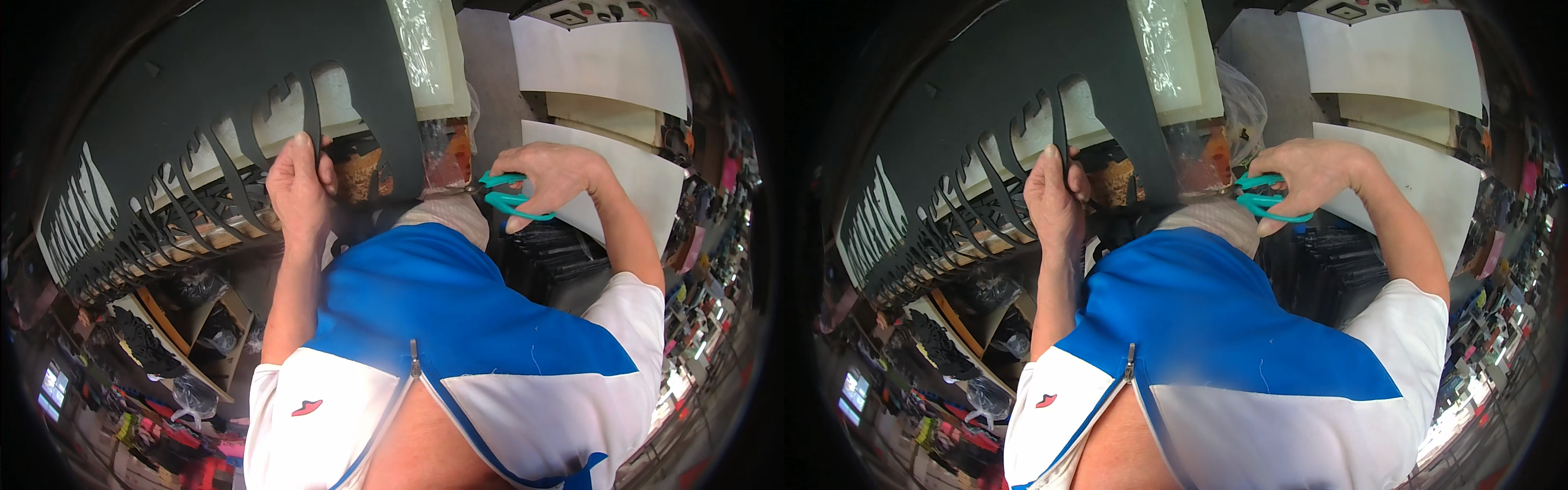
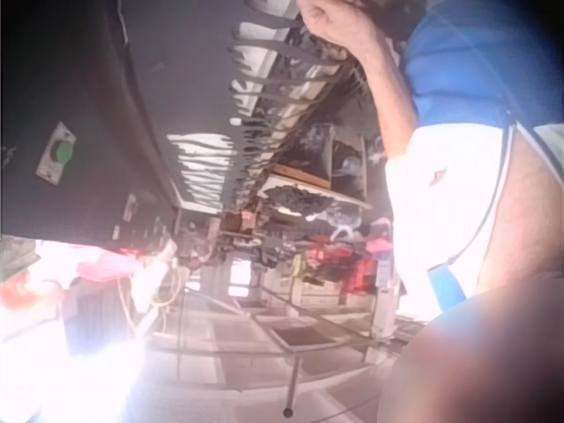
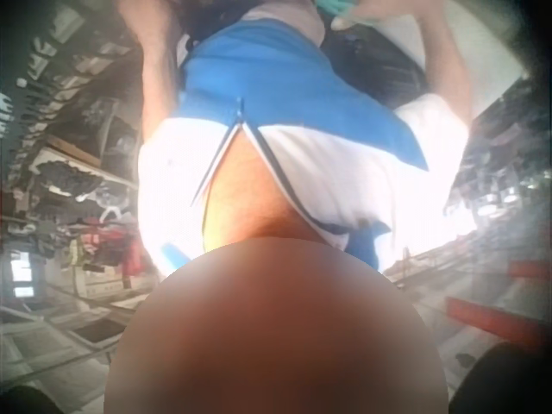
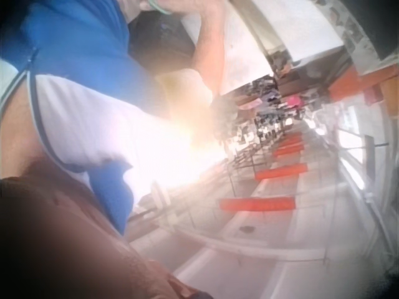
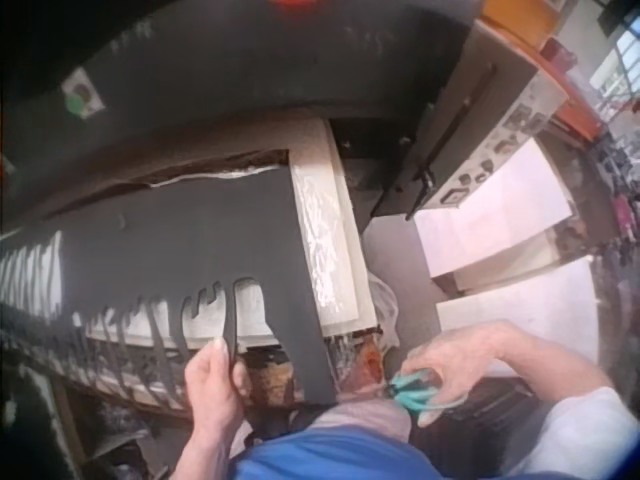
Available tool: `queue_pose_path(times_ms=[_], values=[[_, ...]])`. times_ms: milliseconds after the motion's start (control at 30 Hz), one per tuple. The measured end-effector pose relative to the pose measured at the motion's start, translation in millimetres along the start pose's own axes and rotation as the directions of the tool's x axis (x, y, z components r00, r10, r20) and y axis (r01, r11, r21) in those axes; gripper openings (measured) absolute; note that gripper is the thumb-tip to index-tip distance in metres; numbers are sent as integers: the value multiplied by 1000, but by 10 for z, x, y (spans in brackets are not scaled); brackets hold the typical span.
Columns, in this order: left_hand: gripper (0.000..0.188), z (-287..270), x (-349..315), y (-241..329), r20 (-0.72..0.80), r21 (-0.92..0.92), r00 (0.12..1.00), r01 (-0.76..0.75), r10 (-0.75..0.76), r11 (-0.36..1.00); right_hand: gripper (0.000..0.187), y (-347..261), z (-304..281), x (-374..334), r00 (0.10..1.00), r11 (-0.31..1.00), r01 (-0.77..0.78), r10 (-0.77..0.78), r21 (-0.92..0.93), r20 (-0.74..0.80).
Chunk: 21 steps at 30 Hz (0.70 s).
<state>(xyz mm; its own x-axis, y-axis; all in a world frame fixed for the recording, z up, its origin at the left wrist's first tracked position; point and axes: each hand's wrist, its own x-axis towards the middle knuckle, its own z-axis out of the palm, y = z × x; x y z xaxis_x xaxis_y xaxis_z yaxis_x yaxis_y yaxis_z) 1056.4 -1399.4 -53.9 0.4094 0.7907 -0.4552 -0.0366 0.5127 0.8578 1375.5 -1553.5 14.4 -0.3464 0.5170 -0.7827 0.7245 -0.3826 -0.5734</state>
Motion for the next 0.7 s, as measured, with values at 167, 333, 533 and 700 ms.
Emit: queue_pose_path(times_ms=[167,333,533,700], values=[[42,22,15,78,17,6,1000,-23,23,1000,73,-31,315,104,979,991,89,-105,-97,-175],[44,11,-42,124,44,23,999,-26,25,999,79,-115,401,171,976,994,73,-89,-85,-201],[45,-49,-117,209,55,29,998,-40,38,999,74,-250,448,135,965,996,48,-65,-72,-256],[39,-86,-139,296,47,52,999,-23,20,998,78,-363,445,241,937,987,110,-143,-118,-319]])
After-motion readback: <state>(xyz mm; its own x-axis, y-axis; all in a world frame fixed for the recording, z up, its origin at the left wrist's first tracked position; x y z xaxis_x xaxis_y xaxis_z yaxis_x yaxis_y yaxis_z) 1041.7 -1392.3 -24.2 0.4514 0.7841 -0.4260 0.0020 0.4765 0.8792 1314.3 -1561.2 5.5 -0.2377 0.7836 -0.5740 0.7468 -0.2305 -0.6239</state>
